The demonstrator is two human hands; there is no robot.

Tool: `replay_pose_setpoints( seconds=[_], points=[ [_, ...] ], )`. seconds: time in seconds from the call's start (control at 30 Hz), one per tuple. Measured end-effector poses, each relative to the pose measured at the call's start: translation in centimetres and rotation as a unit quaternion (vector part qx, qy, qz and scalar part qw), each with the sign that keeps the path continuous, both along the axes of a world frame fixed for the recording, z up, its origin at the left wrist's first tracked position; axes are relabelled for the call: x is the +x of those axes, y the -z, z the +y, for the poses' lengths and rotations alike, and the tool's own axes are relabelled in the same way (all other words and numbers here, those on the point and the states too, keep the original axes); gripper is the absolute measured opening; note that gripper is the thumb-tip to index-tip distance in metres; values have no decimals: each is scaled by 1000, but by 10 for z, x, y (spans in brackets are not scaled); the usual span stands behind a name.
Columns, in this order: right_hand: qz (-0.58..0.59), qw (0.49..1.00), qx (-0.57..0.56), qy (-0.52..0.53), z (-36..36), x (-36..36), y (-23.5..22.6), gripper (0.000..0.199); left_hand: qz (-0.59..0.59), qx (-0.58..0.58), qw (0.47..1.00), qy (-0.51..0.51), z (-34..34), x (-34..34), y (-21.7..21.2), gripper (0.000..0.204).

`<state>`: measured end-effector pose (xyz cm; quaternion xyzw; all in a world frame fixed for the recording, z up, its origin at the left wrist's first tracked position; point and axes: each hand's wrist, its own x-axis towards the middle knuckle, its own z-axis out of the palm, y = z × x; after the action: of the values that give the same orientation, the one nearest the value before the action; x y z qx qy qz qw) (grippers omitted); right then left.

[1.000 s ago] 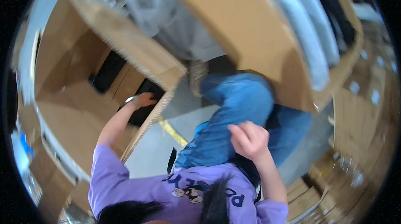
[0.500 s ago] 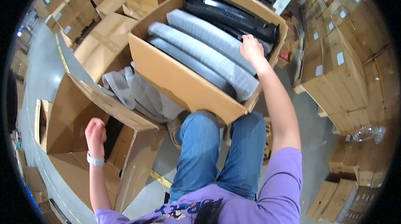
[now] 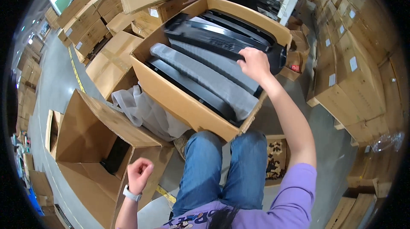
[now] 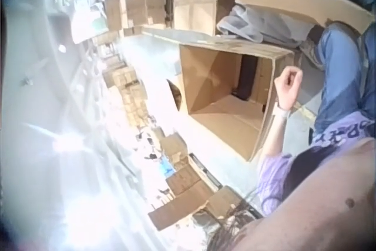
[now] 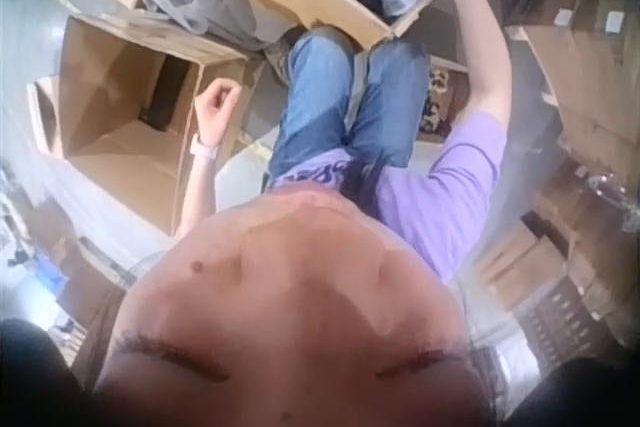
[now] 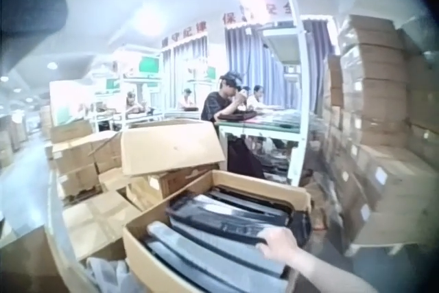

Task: Applying small black adhesive stickers to plastic components in a warehouse.

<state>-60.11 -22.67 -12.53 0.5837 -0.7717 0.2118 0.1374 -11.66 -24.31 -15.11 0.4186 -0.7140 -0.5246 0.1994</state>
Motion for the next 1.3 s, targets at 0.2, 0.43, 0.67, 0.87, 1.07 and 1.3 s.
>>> replay_pose_setpoints(
  seconds=[0.2,0.43,0.67,0.87,1.07,1.3],
  points=[
    [36,983,-34,-176,155,143,-58,11,308,324,893,-52,-13,-24,-5,48],
    [-61,983,36,-169,292,229,13,9,223,336,886,-229,7,17,20,56],
    [-157,978,70,-117,314,226,38,21,-40,-234,964,-119,32,44,47,23],
    [-280,954,-87,-68,316,225,12,27,523,538,661,-19,80,-39,-35,16],
    [-308,920,-233,-67,272,239,1,29,505,614,606,-24,129,-116,-32,26],
    [-310,794,-459,250,356,158,46,14,377,564,733,59,131,-125,-14,21]
  ],
)
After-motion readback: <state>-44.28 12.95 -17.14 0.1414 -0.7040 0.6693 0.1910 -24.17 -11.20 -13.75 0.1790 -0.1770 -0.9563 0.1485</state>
